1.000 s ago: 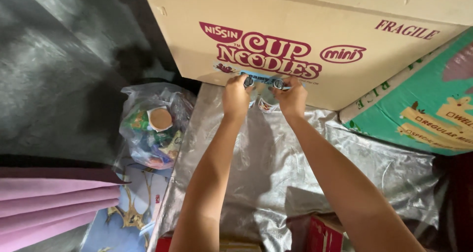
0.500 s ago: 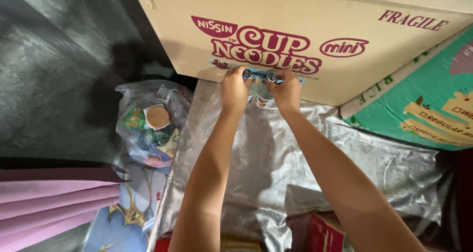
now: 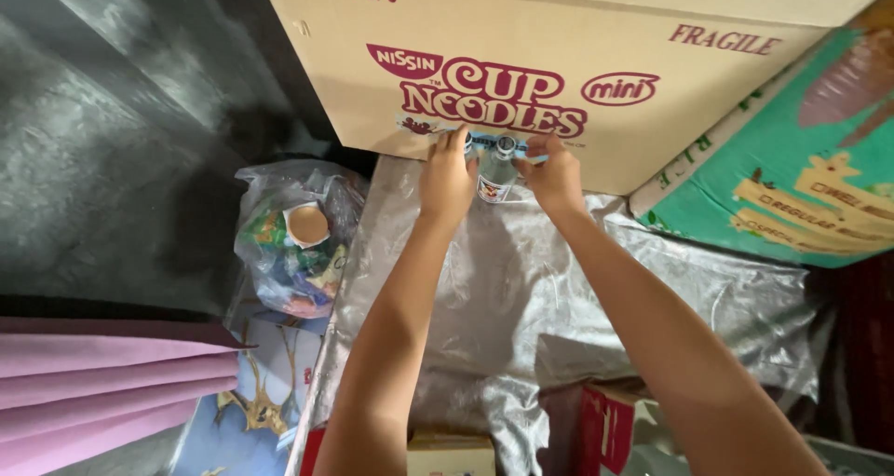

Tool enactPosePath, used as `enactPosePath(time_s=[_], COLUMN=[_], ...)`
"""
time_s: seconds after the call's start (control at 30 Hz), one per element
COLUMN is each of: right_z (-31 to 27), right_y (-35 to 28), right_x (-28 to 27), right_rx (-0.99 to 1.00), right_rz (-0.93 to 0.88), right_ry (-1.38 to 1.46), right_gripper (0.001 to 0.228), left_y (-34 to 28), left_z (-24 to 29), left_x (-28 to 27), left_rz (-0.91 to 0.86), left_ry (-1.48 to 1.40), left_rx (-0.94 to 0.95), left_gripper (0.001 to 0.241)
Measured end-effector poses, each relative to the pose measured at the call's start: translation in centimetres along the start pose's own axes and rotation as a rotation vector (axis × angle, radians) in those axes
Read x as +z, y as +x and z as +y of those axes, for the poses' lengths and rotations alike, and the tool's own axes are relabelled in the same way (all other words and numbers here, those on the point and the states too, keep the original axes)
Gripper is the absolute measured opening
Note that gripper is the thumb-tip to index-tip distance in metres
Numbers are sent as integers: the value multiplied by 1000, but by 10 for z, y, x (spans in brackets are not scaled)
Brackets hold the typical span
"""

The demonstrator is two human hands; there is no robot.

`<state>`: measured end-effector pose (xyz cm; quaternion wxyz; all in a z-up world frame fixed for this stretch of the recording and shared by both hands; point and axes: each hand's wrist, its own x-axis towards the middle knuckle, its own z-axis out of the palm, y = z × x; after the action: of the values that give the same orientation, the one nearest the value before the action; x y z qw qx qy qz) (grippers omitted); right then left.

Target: Taking small glass gin bottles from a crate and arranging them into a cardboard box.

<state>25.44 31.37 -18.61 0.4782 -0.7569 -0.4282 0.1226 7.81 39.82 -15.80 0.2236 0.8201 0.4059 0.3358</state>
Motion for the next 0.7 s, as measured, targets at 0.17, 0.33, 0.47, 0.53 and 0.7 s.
enactPosePath(time_s=[0.17,0.33,0.47,0.53,0.7], right_z=[-28,-42,-45,-48,-47], right_y=[-35,-75,-115,-140,-213], right_x=[-52,-99,-137,-160,-224], right_rx=[32,98,130,146,188], right_rz=[-79,-104,-130,-120,-71], right_ry=[-2,134,274,297,284], right_gripper=[29,21,21,22,14], left_y=[-45,-97,-147,-175,-252], left_z=[35,68,95,111,153], left_x=[-24,-37,-42,-41,-41], left_rz=[44,68,62,4,-93], left_ry=[-130,-219,-350,-429,-566], left_rx=[56,70,43,-30,-100], left_gripper=[52,47,48,49,49])
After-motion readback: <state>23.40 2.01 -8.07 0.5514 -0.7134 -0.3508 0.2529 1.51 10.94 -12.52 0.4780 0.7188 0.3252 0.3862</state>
